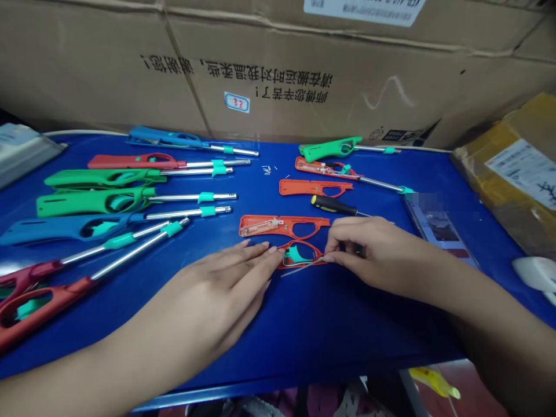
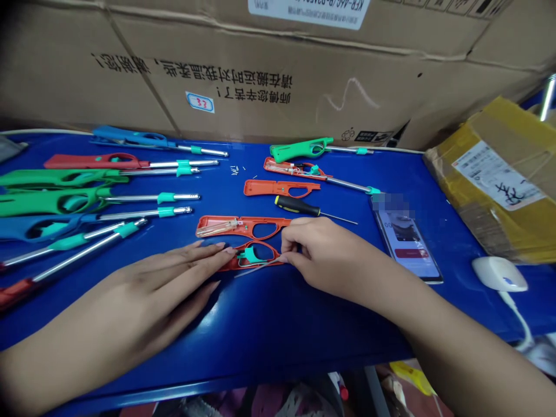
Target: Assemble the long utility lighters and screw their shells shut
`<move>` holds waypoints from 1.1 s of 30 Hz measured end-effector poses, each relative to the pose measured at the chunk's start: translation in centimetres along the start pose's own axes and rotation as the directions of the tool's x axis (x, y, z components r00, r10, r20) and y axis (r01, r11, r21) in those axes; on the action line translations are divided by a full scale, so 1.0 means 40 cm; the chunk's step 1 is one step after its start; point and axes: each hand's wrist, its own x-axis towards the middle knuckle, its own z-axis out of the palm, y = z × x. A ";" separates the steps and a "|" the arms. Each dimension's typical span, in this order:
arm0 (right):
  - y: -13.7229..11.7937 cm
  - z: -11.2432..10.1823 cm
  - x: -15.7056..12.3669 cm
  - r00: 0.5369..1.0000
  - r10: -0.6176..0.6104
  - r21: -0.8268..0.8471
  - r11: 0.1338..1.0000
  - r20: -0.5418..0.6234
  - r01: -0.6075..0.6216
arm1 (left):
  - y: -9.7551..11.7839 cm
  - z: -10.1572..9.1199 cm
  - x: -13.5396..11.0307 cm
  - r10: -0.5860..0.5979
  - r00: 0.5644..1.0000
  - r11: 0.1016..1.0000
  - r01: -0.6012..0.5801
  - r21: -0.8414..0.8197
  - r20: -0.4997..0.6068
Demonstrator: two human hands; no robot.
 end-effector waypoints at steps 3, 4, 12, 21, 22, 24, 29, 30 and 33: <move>0.001 0.002 -0.002 1.000 -0.020 -0.017 1.000 -0.014 0.019 | 0.005 -0.008 0.008 0.005 1.000 0.999 -0.005 0.048 0.014; 0.001 0.003 -0.002 1.000 -0.024 -0.016 1.000 -0.016 0.023 | 0.007 -0.010 0.010 0.003 1.000 0.999 -0.004 0.053 0.019; -0.013 -0.005 0.007 1.000 0.025 0.020 0.999 0.000 -0.025 | 0.002 -0.010 0.006 -0.002 1.000 1.000 0.002 -0.021 0.013; -0.036 0.030 -0.012 0.989 -0.056 -0.034 0.998 -0.138 0.051 | -0.030 0.001 -0.011 -0.069 0.996 0.993 0.073 -0.096 0.050; -0.042 0.035 -0.014 0.987 -0.088 -0.068 0.995 -0.132 0.079 | -0.030 0.003 -0.011 -0.064 0.997 0.994 0.068 -0.089 0.045; -0.053 0.043 -0.018 0.984 -0.165 -0.188 0.971 -0.072 0.149 | -0.030 0.003 -0.011 -0.062 0.997 0.995 0.066 -0.078 0.048; -0.067 0.047 -0.019 0.961 -0.256 -0.382 0.881 0.108 0.278 | -0.028 -0.008 -0.008 -0.064 0.997 0.994 0.068 -0.087 0.044; -0.067 0.046 -0.019 0.959 -0.258 -0.374 0.883 0.114 0.282 | -0.029 -0.009 -0.007 -0.064 0.997 0.994 0.067 -0.090 0.043; -0.066 0.039 -0.017 0.957 -0.260 -0.328 0.899 0.130 0.289 | -0.031 -0.009 -0.003 -0.060 0.998 0.994 0.063 -0.093 0.034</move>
